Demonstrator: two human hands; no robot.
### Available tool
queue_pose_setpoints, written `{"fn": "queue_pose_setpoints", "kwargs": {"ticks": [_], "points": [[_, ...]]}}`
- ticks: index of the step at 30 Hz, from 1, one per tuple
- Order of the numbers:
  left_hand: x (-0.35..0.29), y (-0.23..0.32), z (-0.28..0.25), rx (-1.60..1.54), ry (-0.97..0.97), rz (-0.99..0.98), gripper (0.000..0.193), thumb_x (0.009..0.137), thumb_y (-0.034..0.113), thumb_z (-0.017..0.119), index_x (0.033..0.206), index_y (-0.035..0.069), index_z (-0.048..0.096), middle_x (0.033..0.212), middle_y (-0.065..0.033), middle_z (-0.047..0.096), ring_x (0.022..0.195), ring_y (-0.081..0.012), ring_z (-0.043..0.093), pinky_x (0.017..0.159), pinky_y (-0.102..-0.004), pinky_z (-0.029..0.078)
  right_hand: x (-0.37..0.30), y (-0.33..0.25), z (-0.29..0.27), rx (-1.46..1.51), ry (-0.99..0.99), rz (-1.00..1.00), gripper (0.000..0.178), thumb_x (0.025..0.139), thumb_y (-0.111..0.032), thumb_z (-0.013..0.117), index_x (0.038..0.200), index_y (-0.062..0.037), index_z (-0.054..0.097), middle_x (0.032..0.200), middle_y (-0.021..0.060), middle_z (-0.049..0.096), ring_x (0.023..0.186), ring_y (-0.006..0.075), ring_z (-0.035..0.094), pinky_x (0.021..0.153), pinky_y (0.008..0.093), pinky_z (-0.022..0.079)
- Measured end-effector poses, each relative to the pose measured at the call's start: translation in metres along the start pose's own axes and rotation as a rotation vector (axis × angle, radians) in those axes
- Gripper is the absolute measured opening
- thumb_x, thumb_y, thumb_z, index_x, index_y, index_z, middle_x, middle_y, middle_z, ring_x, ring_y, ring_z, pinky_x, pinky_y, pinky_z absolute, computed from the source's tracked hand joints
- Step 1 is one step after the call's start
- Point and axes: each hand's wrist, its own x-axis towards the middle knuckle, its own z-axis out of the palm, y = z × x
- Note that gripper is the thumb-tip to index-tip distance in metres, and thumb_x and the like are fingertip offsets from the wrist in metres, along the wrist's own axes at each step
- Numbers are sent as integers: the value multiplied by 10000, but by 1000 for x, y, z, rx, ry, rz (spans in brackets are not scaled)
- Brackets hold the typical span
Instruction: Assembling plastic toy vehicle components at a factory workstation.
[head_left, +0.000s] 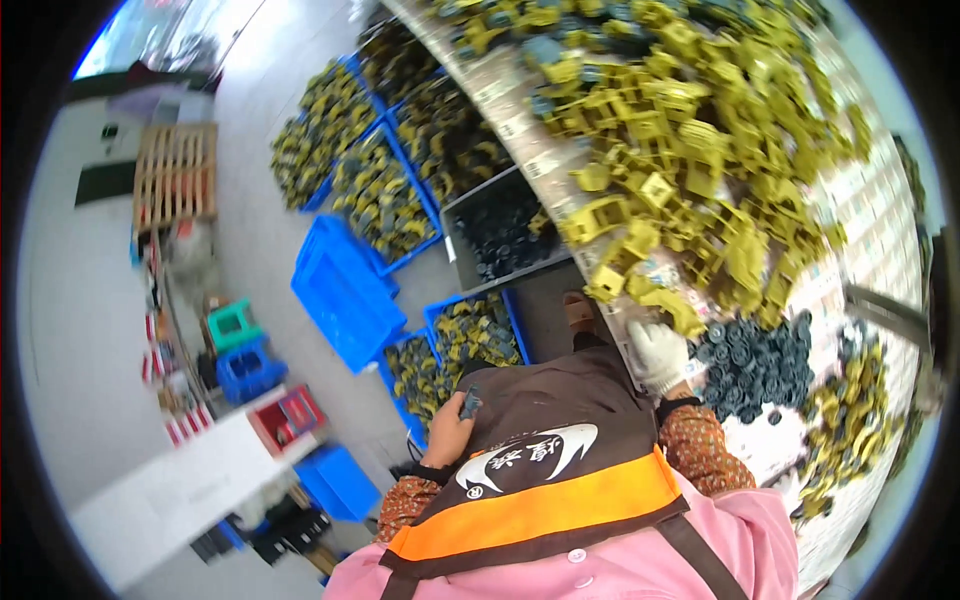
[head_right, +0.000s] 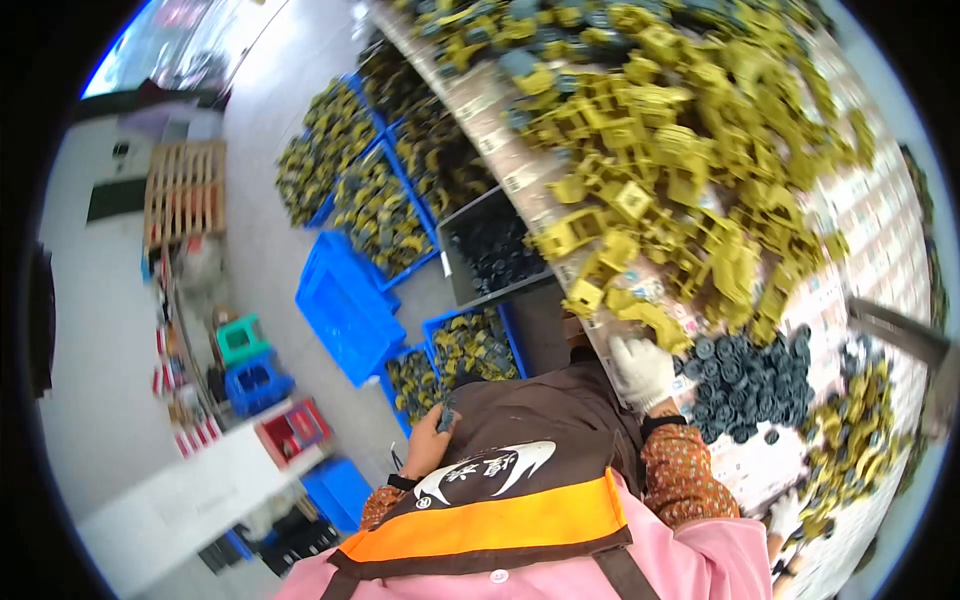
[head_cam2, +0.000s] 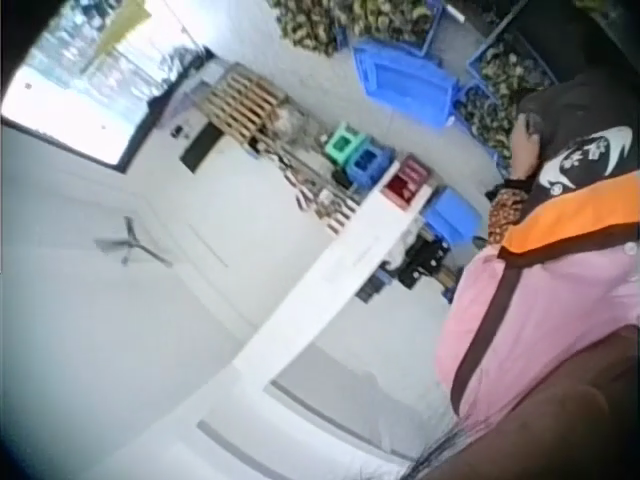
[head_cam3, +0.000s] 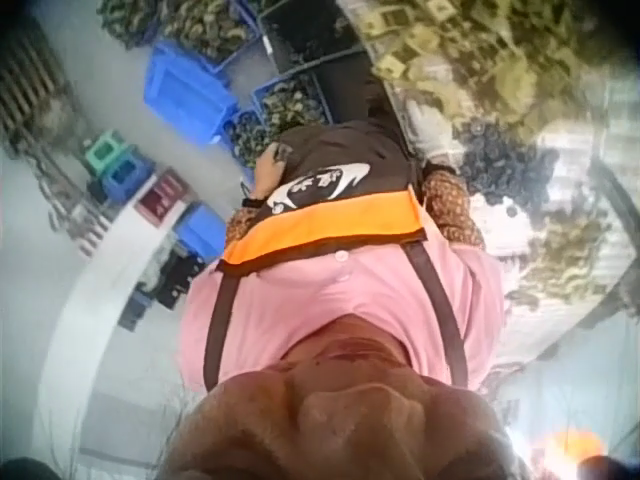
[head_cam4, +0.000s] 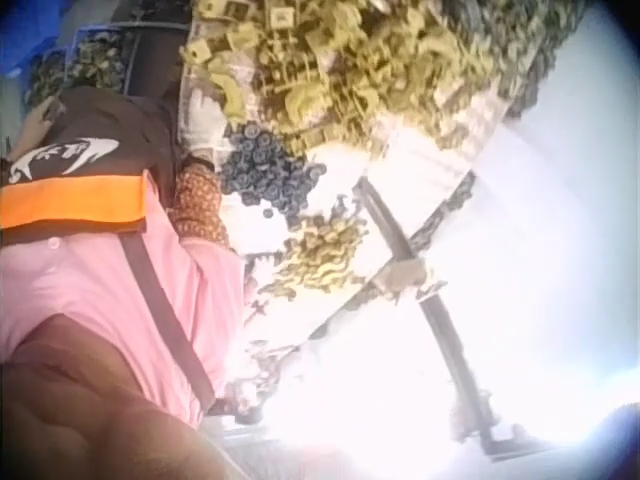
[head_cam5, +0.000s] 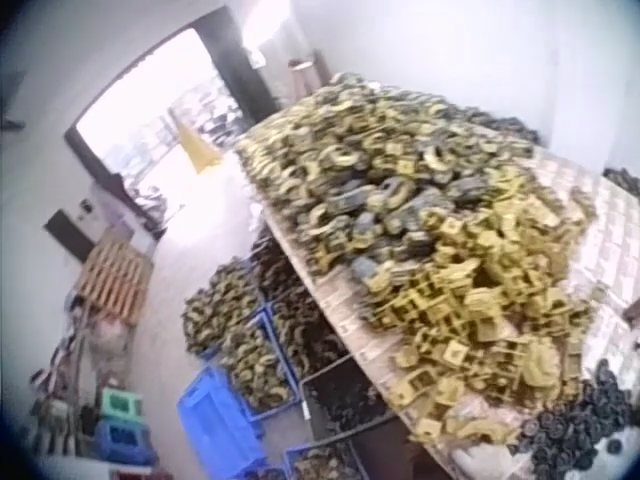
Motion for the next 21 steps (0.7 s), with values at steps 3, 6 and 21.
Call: {"fn": "queue_pose_setpoints", "kwargs": {"ticks": [3, 6, 21], "points": [[40, 40, -5, 69, 20, 154, 222, 915, 20, 613, 1125, 40, 683, 1113, -184, 738, 1101, -367, 712, 934, -414, 536, 3, -2, -16, 14, -49, 56, 254, 873, -244, 639, 1101, -133, 616, 852, 98, 677, 775, 330, 688, 645, 483, 555], [83, 90, -6, 124, 74, 417, 241, 890, 8, 603, 1121, 45, 661, 1084, -187, 715, 1075, -379, 697, 931, -410, 530, 2, 3, -22, 33, -77, 56, 248, 885, -241, 629, 1105, -128, 614, 870, 105, 692, 807, 339, 700, 662, 491, 559], [253, 184, 136, -490, -317, 537, 313, 814, 30, 815, 1054, 82, 621, 861, -8, 615, 718, -115, 610, 645, -302, 500, 32, 7, -71, 190, 176, 294, 328, 914, -161, 613, 1241, -126, 624, 1086, 160, 645, 1020, 383, 675, 815, 488, 575]]}}
